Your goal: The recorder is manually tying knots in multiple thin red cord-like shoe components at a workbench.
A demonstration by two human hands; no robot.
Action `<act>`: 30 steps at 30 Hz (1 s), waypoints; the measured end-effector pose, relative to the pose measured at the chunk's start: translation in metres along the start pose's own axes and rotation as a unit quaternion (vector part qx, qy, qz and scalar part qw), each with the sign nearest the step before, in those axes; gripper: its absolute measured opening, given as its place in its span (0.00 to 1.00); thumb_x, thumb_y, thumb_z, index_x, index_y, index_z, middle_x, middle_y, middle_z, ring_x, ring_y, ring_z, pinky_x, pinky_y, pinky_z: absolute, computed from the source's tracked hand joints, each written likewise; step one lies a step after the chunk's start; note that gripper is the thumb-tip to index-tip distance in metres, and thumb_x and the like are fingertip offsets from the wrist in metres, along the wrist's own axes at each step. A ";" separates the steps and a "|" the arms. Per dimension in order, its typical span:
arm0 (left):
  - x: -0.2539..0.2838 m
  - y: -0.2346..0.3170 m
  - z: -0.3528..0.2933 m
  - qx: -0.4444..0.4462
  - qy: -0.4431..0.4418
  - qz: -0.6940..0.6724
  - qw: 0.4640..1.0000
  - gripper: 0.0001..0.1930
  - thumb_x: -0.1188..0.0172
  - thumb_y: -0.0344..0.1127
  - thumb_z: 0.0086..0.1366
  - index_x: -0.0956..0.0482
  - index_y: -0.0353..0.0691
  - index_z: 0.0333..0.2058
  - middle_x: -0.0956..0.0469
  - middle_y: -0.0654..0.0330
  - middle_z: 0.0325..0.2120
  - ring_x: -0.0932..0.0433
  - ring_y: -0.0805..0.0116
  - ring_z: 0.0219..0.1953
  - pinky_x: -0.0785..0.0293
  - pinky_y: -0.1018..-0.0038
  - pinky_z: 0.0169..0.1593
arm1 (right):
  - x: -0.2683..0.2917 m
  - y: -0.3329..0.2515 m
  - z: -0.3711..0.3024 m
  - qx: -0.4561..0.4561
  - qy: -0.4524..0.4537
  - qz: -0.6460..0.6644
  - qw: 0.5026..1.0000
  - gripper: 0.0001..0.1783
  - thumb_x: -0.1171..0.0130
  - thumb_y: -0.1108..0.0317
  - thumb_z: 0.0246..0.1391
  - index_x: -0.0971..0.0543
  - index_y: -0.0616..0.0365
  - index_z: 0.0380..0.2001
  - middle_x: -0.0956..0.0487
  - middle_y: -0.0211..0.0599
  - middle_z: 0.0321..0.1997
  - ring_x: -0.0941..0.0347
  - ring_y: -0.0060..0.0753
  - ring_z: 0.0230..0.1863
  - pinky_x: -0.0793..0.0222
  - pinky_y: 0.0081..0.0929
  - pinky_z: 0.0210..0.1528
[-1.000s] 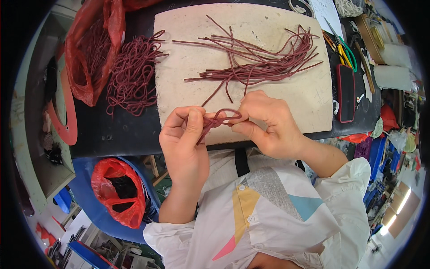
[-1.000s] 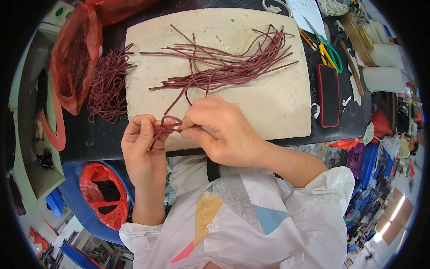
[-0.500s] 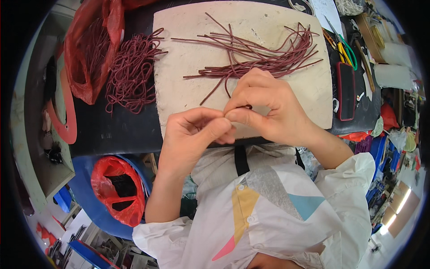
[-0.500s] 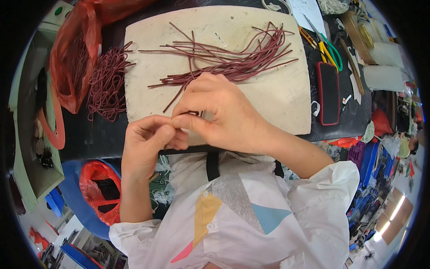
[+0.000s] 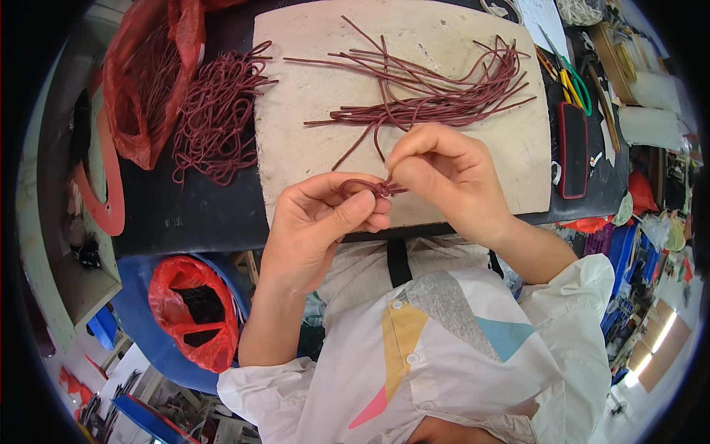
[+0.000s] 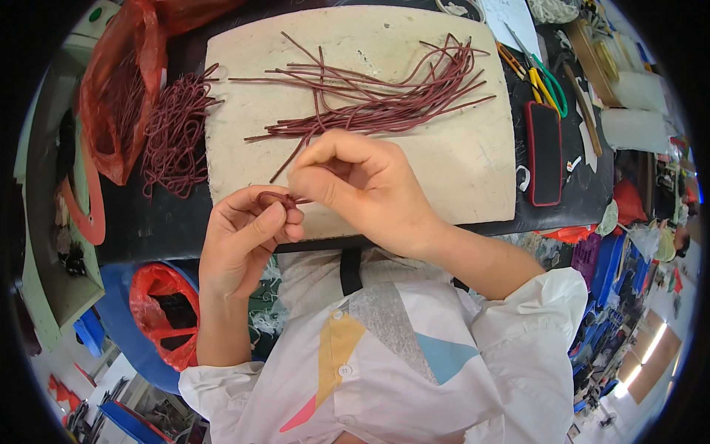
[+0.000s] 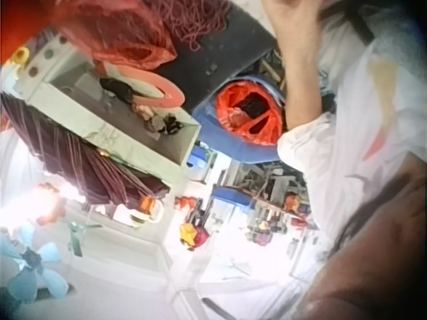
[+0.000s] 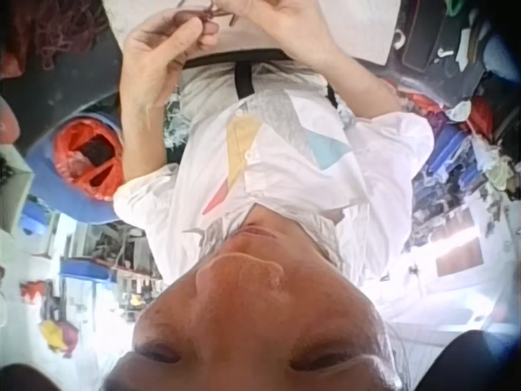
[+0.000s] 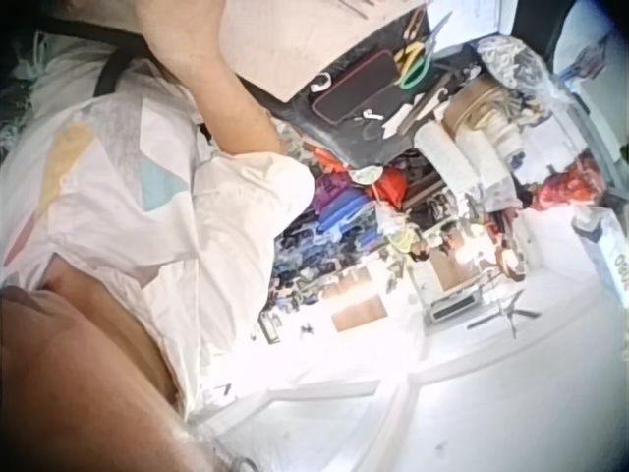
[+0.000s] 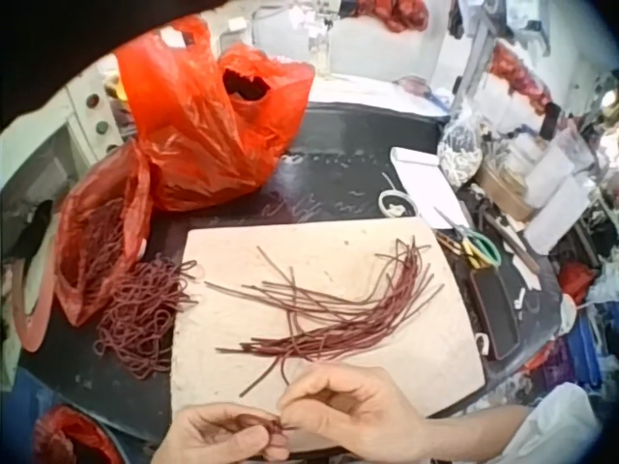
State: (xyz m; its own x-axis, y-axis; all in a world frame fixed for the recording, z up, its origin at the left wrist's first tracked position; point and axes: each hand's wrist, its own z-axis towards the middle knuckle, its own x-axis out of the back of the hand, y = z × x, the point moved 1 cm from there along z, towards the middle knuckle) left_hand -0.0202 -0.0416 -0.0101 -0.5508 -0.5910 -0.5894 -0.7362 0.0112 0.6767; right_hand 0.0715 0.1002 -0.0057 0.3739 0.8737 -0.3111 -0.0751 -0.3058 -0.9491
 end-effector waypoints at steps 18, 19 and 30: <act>-0.011 -0.016 -0.012 -0.100 0.047 0.059 0.992 0.10 0.46 0.24 0.57 0.26 0.30 0.38 0.23 0.53 0.32 0.23 0.70 0.30 0.28 0.81 0.31 | -0.001 -0.012 -0.001 -0.129 -0.039 0.001 0.991 0.07 0.42 0.74 0.47 0.24 0.67 0.30 0.22 0.35 0.28 0.27 0.18 0.29 0.30 0.15 0.32; -0.012 -0.016 -0.012 -0.094 0.044 0.060 0.993 0.10 0.46 0.24 0.57 0.26 0.30 0.39 0.24 0.52 0.32 0.23 0.69 0.31 0.28 0.80 0.32 | 0.000 -0.012 -0.001 -0.132 -0.035 0.000 0.991 0.07 0.42 0.73 0.47 0.23 0.66 0.30 0.22 0.35 0.28 0.27 0.18 0.30 0.30 0.15 0.32; -0.006 -0.008 -0.010 -0.074 0.082 0.094 0.989 0.08 0.47 0.27 0.60 0.24 0.27 0.32 0.23 0.54 0.24 0.23 0.71 0.27 0.26 0.78 0.34 | 0.015 -0.003 0.000 -0.228 -0.023 0.054 0.972 0.13 0.44 0.64 0.51 0.25 0.64 0.34 0.24 0.32 0.28 0.29 0.16 0.25 0.31 0.13 0.30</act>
State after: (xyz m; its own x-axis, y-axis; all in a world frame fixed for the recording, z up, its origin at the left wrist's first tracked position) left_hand -0.0071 -0.0463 -0.0079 -0.5924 -0.7127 -0.3756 -0.5544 0.0224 0.8319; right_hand 0.0778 0.1141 -0.0079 0.3450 0.8395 -0.4198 0.3096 -0.5240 -0.7934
